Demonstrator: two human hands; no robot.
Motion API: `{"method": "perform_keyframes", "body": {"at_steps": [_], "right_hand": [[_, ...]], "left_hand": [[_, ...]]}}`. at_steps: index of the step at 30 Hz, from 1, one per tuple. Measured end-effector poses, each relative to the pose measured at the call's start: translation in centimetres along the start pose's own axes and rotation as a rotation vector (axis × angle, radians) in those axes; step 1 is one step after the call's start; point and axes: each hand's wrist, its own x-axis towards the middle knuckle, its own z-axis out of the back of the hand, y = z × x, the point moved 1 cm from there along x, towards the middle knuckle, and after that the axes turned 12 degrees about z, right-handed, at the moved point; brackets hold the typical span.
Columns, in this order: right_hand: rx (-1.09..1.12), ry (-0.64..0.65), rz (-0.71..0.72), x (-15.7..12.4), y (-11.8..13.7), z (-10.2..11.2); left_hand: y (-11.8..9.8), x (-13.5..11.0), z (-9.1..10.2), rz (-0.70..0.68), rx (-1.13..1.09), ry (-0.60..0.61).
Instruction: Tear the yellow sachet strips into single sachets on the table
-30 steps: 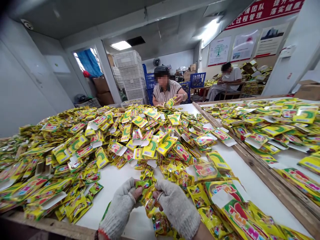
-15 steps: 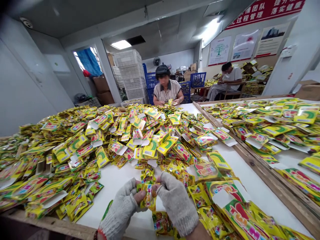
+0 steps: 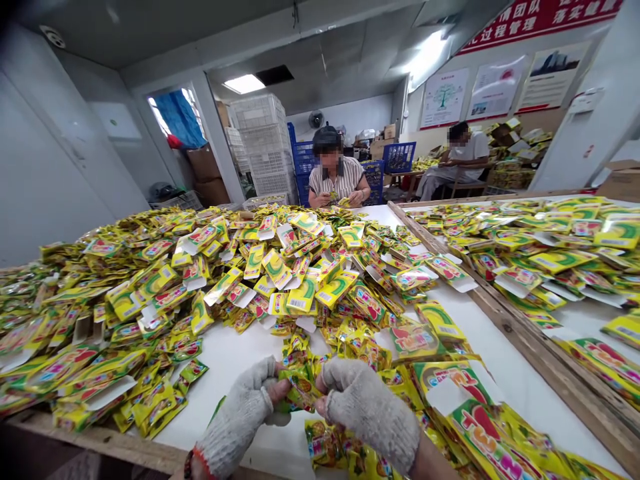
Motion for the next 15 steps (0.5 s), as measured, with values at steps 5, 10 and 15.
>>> {"method": "perform_keyframes", "body": {"at_steps": [5, 10, 15], "right_hand": [[0.200, 0.141, -0.150, 0.1, 0.5, -0.1], [0.198, 0.001, -0.006, 1.6, -1.6, -0.2], [0.563, -0.295, 0.091, 1.7, -2.9, 0.6]], "left_hand": [[0.3, 0.9, 0.3, 0.034, -0.041, -0.055], [0.4, 0.2, 0.1, -0.152, 0.228, -0.044], [0.5, -1.1, -1.3, -0.393, 0.730, 0.044]]}}
